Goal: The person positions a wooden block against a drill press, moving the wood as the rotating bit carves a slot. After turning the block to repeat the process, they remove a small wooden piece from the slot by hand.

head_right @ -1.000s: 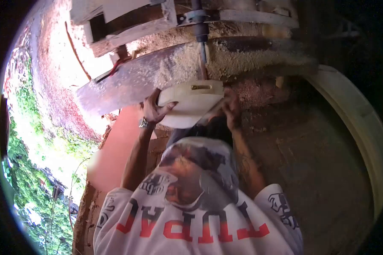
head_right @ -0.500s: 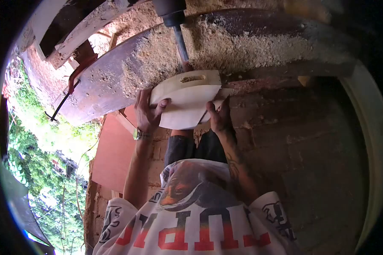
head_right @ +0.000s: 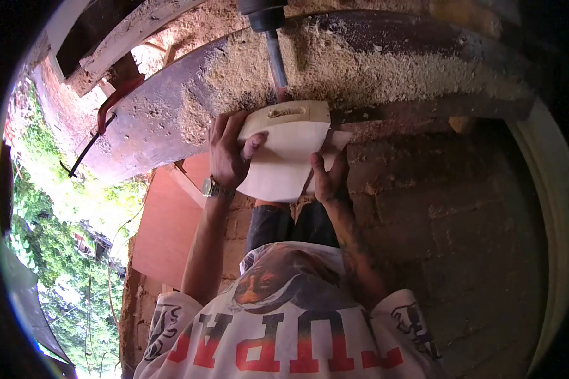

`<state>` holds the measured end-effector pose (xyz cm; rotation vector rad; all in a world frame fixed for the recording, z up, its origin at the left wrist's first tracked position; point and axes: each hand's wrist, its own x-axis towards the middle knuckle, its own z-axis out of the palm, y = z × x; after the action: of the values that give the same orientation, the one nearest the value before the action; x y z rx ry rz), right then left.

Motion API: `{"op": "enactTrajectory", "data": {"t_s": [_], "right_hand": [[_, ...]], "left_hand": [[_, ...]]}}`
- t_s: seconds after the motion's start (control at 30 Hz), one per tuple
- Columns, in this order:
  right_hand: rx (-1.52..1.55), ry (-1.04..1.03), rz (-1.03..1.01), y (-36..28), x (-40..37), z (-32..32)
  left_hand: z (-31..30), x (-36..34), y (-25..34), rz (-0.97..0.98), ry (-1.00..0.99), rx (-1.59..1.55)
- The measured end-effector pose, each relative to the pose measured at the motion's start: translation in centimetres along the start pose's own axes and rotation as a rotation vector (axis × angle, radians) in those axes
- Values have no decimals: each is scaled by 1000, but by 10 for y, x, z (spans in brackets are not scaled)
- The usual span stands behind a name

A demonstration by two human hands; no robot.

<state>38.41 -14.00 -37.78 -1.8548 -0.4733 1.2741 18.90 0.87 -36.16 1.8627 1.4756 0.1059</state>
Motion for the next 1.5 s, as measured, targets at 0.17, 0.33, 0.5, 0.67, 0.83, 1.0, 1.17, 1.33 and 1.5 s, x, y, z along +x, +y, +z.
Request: {"op": "enactTrajectory", "data": {"t_s": [0.17,0.33,0.5,0.67,0.83,1.0,1.17,1.33,1.5], "right_hand": [[-104,-52,26,-4,0,-7],[-90,-16,-91,-15,7,1],[-108,-20,36,-24,4,2],[-95,16,9,-28,12,7],[-62,13,-17,-29,21,11],[-95,-20,-49,-33,32,12],[-66,-12,-25,-49,38,16],[-40,-30,168,-75,47,24],[-111,-29,171,-70,54,27]], "left_hand": [[2,11,1,-28,54,34],[0,14,3,-82,41,145],[-5,26,7,-52,44,136],[-6,36,4,-22,58,144],[-7,44,0,-35,66,195],[-12,55,1,-54,52,219],[-14,56,-1,-50,127,197],[-16,66,-9,-18,239,212],[-26,80,-10,-39,185,247]]}}
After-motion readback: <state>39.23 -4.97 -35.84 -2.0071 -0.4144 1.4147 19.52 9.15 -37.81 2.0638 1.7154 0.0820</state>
